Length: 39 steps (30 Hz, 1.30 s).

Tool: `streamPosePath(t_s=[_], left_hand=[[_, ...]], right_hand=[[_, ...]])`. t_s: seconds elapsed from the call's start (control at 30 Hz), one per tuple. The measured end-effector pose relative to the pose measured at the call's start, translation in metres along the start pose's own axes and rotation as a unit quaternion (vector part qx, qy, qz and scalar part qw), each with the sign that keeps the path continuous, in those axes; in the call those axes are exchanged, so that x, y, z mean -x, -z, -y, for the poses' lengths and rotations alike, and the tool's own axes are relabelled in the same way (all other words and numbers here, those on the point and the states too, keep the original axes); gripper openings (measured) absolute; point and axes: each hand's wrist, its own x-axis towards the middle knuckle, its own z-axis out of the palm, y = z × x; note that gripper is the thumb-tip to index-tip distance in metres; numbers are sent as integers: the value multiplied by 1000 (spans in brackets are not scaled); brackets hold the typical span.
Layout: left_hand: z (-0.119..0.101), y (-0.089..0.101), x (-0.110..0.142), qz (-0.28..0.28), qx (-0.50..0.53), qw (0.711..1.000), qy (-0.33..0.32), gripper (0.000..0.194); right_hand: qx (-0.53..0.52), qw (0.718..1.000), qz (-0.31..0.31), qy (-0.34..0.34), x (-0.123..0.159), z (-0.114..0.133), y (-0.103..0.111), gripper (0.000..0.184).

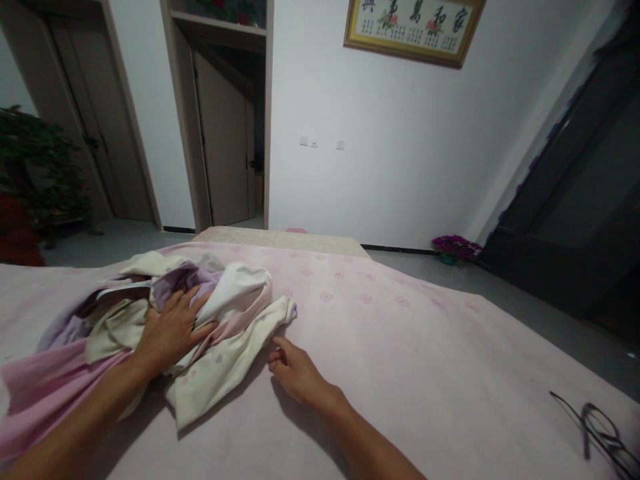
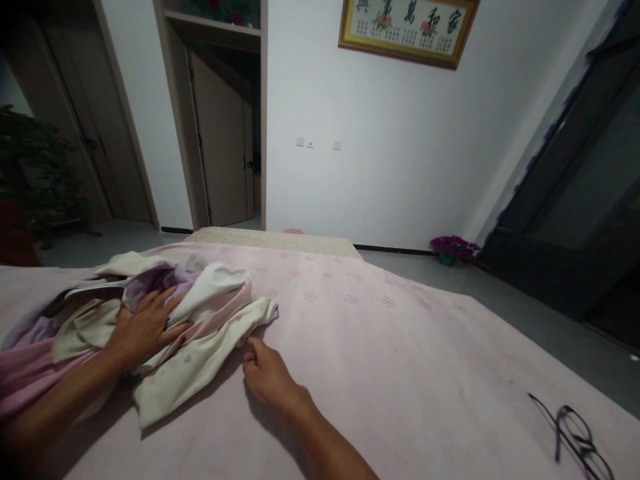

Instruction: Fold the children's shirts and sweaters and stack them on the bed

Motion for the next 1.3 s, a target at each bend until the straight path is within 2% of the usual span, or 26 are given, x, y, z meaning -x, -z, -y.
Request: streamPosePath(t_s=[0.1, 0.23, 0.4, 0.57, 0.67, 0.73, 0.83, 0.93, 1.07, 1.17, 1.3], left_hand=[[-1, -2, 11, -39, 32, 999, 9, 61], [-6, -11, 30, -116, 77, 990, 29, 53], [-13, -13, 39, -134, 90, 987, 25, 50], [-29, -3, 53, -180, 79, 980, 30, 58], [-41, 7, 64, -216, 80, 973, 5, 64], [-50, 11, 70, -231, 100, 967, -37, 65], [-69, 10, 76, -221, 127, 956, -147, 60], [-89, 1, 76, -167, 135, 951, -224, 47], [-92, -17, 74, -113, 117, 968, -191, 42], [-80, -29, 73, -124, 115, 971, -170, 44], [-71, -37, 74, -139, 137, 965, -173, 42]], right_hand=[[63, 998, -12, 22, 25, -3, 17, 33], [97, 991, -31, 89, 49, -2, 25, 42], [127, 984, -40, 116, 51, 0, 22, 38], [140, 979, -44, 141, 51, -4, 20, 40], [150, 974, -45, 163, 53, -4, 19, 39], [150, 973, -47, 169, 54, -3, 19, 39], [153, 974, -51, 162, 54, -2, 19, 37], [162, 974, -51, 152, 55, -1, 18, 35], [181, 971, -45, 153, 57, -2, 17, 37], [192, 968, -40, 159, 58, -4, 18, 38], [194, 967, -41, 160, 59, -7, 18, 42]])
